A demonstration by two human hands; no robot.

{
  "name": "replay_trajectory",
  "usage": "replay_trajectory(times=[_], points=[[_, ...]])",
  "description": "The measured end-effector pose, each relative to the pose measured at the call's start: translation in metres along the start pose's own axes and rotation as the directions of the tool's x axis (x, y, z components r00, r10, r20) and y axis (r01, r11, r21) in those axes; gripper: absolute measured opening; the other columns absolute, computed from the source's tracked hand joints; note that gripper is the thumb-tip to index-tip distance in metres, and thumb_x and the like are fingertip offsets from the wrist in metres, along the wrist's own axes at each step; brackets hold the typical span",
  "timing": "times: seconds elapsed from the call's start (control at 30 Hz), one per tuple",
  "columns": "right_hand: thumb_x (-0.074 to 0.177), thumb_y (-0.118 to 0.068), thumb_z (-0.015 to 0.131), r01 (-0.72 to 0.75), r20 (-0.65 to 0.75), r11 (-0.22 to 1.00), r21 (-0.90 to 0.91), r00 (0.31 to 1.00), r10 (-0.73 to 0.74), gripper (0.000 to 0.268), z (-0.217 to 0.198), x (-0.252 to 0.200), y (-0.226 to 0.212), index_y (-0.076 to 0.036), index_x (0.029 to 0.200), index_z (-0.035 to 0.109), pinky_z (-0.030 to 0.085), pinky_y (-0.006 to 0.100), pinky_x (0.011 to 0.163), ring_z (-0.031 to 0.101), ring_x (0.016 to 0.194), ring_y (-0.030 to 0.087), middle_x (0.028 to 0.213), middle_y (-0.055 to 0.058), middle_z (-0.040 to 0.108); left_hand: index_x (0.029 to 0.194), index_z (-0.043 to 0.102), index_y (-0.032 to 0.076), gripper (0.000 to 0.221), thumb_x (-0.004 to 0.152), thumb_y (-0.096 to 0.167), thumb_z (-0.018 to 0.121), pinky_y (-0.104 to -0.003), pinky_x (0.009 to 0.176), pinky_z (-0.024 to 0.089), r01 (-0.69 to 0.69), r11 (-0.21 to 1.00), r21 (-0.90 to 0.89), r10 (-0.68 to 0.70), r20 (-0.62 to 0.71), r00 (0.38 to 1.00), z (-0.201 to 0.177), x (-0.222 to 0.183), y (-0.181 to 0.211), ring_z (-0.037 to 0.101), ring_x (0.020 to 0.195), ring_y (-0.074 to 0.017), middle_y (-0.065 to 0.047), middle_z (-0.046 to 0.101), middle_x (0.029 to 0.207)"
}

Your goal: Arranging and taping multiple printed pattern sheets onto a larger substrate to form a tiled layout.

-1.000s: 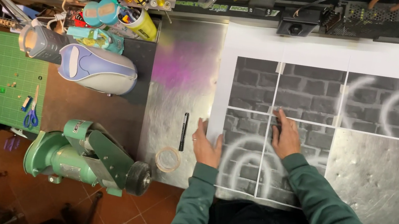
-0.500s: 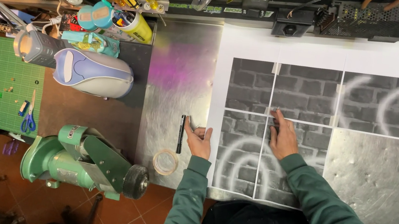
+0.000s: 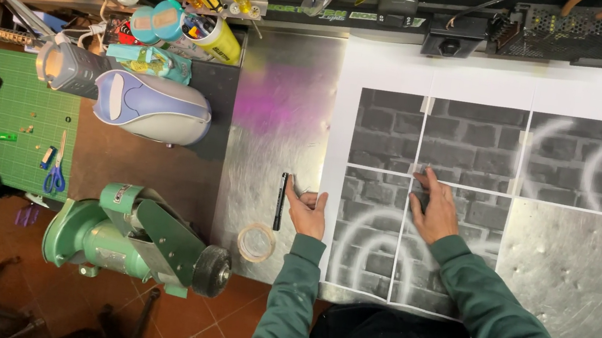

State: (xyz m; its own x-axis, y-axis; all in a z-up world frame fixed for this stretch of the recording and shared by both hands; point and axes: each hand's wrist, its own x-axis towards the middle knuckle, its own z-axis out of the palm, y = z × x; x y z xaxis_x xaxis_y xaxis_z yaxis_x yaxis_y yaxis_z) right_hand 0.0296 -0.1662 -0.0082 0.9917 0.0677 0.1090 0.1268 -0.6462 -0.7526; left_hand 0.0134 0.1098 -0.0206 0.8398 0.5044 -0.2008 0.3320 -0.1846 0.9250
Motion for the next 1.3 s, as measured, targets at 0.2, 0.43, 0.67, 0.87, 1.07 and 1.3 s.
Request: replay_trajectory(times=[0.2,0.43,0.67,0.87,1.07,1.3], points=[[0.093,-0.011,0.070,0.008,-0.017,1.000,-0.012,1.000,-0.008,0.074,-0.001,0.000,-0.003,0.000,0.157,0.034,0.051,0.042,0.100,0.061,0.112,0.033,0.136,0.008,0.066,0.161,0.022,0.005,0.096,0.083,0.000,0.079,-0.029,0.074,0.055,0.009,1.000,0.019,-0.009,-0.006,1.000,-0.001,0.000,0.002,0.064,0.069,-0.0128,-0.005,0.072,0.081],[0.092,-0.012,0.071,0.003,-0.014,1.000,-0.022,1.000,-0.004,0.075,-0.001,0.000,-0.002,0.000,0.157,0.035,0.051,0.042,0.099,0.061,0.111,0.032,0.135,0.008,0.067,0.160,0.026,0.007,0.098,0.080,0.001,0.082,-0.032,0.069,0.054,-0.011,0.998,0.057,0.012,-0.015,1.000,-0.004,-0.005,0.013,0.059,0.071,-0.0159,-0.005,0.068,0.092],[0.092,-0.012,0.073,-0.020,-0.004,0.999,-0.028,1.000,0.020,0.075,-0.002,0.001,-0.005,-0.002,0.156,0.036,0.052,0.041,0.098,0.061,0.109,0.031,0.135,0.007,0.067,0.162,0.032,0.004,0.085,0.089,0.008,0.076,-0.043,0.087,0.052,-0.474,0.802,0.364,0.392,0.279,0.877,0.020,-0.037,0.019,0.064,0.098,-0.0314,-0.014,0.070,0.111],[0.090,-0.010,0.073,0.039,-0.053,0.999,-0.034,0.998,-0.041,0.077,-0.001,0.002,-0.003,0.000,0.156,0.035,0.052,0.041,0.097,0.061,0.109,0.032,0.136,0.007,0.067,0.161,0.026,0.000,0.093,0.088,0.026,0.078,-0.057,0.117,0.032,-0.716,0.662,0.223,0.487,0.599,0.636,0.073,-0.068,0.025,0.054,0.128,-0.0427,-0.025,0.059,0.136],[0.090,-0.009,0.074,0.033,-0.033,0.999,-0.032,0.999,-0.034,0.078,-0.001,0.001,-0.001,0.000,0.157,0.034,0.053,0.041,0.097,0.062,0.110,0.032,0.135,0.008,0.067,0.163,0.020,0.003,0.100,0.089,0.039,0.076,-0.066,0.127,0.011,-0.769,0.609,0.192,0.496,0.664,0.559,0.081,-0.067,0.005,0.037,0.150,-0.0426,-0.023,0.046,0.157],[0.090,-0.009,0.073,0.046,-0.034,0.999,-0.009,0.998,-0.046,0.077,-0.001,0.002,-0.001,0.000,0.156,0.034,0.053,0.041,0.097,0.061,0.111,0.032,0.137,0.008,0.066,0.164,0.016,0.004,0.103,0.089,0.045,0.073,-0.067,0.126,0.007,-0.819,0.537,0.203,0.489,0.716,0.499,0.078,-0.062,0.011,0.033,0.152,-0.0427,-0.020,0.044,0.161]])
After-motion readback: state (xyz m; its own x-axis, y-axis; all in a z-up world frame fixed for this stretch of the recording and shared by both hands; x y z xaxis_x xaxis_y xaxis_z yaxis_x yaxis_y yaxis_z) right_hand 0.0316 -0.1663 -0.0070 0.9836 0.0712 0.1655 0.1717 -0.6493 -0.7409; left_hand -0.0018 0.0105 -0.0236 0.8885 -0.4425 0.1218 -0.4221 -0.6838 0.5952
